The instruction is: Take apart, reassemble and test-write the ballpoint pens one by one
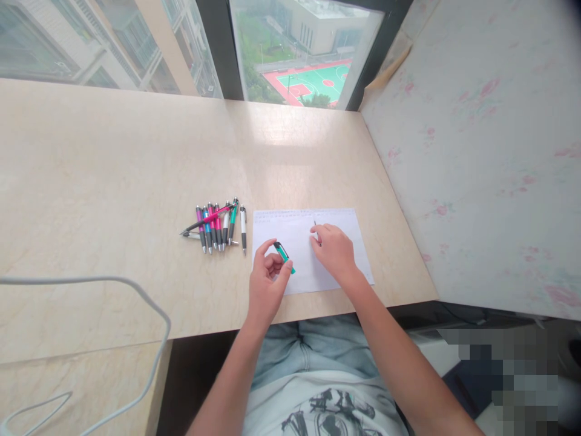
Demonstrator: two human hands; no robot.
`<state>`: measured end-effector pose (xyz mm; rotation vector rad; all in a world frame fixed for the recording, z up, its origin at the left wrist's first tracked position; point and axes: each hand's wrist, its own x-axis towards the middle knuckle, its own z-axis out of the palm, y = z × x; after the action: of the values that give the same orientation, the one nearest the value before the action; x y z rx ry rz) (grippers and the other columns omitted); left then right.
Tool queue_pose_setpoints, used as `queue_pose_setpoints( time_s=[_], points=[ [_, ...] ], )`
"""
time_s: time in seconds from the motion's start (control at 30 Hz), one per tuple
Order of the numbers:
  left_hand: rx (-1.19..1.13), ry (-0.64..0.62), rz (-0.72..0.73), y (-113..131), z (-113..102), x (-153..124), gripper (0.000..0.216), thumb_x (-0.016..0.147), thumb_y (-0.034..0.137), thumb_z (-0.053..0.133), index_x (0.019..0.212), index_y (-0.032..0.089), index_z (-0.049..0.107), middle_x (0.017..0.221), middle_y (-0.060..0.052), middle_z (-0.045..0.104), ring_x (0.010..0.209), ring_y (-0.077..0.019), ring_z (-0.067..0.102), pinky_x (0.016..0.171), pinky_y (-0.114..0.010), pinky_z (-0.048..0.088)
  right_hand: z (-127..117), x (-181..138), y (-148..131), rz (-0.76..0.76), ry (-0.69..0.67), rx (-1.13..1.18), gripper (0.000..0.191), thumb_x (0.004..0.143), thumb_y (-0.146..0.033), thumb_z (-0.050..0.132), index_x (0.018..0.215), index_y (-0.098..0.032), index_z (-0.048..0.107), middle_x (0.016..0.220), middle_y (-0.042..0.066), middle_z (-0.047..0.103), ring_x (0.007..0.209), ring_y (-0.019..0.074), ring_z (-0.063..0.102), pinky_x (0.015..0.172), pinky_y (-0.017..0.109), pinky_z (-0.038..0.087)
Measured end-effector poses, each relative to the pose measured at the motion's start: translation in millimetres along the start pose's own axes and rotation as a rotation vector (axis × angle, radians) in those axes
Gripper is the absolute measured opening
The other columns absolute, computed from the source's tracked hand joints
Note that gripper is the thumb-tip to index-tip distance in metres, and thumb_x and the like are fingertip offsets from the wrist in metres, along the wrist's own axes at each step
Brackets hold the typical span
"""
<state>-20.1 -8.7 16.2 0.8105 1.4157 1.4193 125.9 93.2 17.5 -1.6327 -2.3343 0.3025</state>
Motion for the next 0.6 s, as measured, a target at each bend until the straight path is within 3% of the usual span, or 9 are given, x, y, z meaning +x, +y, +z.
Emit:
queue_pose_setpoints(
  time_s=[0.13,0.23,0.43,0.6],
  points=[
    [0.094,-0.017,0.02,-1,0,6,0.052,0.082,0.027,0.065,0.13,0.024,0.044,0.083,0.002,0.058,0.076,-0.0134,0.063,0.075,-0.029,0.053,-8,-16,14,0.076,0.043,0.127,0.018,0.087,-0.023,0.055,0.101,-0.022,0.067,0.075,0.001,0.065,0.075,0.018,0.058,0.063,0.028,0.037],
    [0.245,-0.079,0.041,1,3,16,0.051,0.083,0.027,0.063,0.13,0.024,0.044,0.095,-0.002,0.058,0.072,-0.0123,0.064,0.073,-0.03,0.054,-13,-33,30,0.139,0.065,0.192,0.017,0.087,-0.024,0.054,0.095,-0.021,0.069,0.072,0.0,0.064,0.067,0.0159,0.057,0.063,0.027,0.037],
    [0.732,-0.175,0.252,6,21,37,0.047,0.085,0.018,0.056,0.13,0.021,0.043,0.106,-0.006,0.058,0.068,-0.0114,0.061,0.072,-0.032,0.053,-15,-60,55,0.29,0.096,0.272,0.02,0.087,-0.03,0.053,0.086,-0.021,0.071,0.055,-0.003,0.054,0.055,0.0152,0.052,0.058,0.027,0.034],
    [1.15,-0.236,0.292,7,39,47,0.048,0.086,0.016,0.053,0.133,0.015,0.042,0.108,-0.012,0.058,0.082,-0.0205,0.063,0.07,-0.033,0.05,-14,-65,61,0.328,0.117,0.315,0.021,0.086,-0.031,0.053,0.085,-0.02,0.071,0.053,-0.003,0.052,0.054,0.0148,0.051,0.058,0.027,0.034]
  ],
)
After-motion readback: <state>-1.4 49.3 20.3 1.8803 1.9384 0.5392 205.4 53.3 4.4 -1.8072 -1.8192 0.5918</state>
